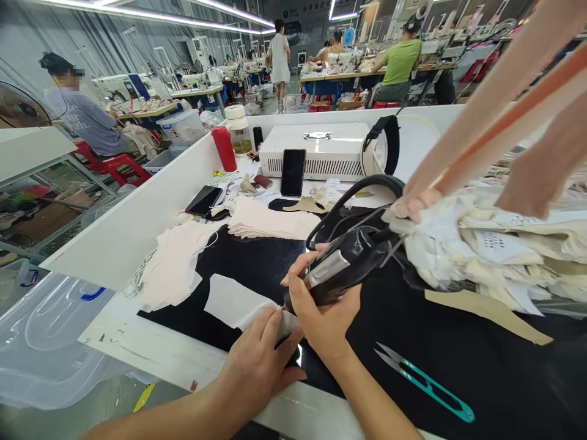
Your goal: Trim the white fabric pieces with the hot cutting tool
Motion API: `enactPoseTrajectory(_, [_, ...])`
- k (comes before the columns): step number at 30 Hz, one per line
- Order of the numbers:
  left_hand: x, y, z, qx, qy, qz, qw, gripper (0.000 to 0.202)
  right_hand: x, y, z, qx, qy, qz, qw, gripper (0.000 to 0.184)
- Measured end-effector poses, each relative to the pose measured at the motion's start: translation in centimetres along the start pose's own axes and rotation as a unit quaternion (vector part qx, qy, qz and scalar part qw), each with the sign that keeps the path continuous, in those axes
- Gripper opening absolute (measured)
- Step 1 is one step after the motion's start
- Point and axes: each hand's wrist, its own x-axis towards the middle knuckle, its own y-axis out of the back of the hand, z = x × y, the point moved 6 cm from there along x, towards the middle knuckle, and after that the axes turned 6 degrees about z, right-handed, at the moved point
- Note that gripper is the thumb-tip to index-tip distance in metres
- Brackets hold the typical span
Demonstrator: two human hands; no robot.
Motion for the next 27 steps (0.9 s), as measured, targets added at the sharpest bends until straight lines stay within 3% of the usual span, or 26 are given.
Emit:
enactPoseTrajectory(6, [-0.4, -0.6, 0.1, 0.011, -0.014, 0.003, 1.000, 0.079, -0.2, -0.3, 0.1, -0.018, 0.004, 0.008, 1.000, 0.035])
enactPoseTrajectory(10, [-0.5, -1.2, -0.6, 0.018, -0.029, 0.060, 0.998, 0.080, -0.2, -0.2, 0.5, -0.013, 0.008, 0.020, 1.000, 0.035])
enactPoseTrajectory(12, [-0.2, -1.3, -1.4, -0.012, -0.043, 0.066, 0.997, 0.066, -0.1, 0.0, 0.8, -0.020, 0.009, 0.013, 1.000, 0.037])
enactPoseTrajectory(15, [0.4, -1.0, -3.4, -0.081, -0.044, 0.028, 0.995, 0.028, 0.3, 0.8, 1.2, -0.034, 0.007, -0.012, 0.999, 0.038])
enactPoseTrajectory(19, [0.3, 1.0, -6.0, -0.108, -0.071, 0.068, 0.989, 0.031, 0.6, 2.2, 0.5, -0.040, 0.008, -0.006, 0.999, 0.037])
enactPoseTrajectory(23, [0.2, 1.1, -7.3, -0.050, -0.060, -0.002, 0.997, 0.039, 0.5, 2.9, -0.5, -0.039, 0.002, -0.016, 0.999, 0.034])
enactPoseTrajectory(27, [0.9, 1.4, -6.4, 0.027, -0.030, -0.025, 0.999, 0.032, 0.1, 2.9, -1.7, -0.030, -0.011, -0.019, 0.999, 0.034])
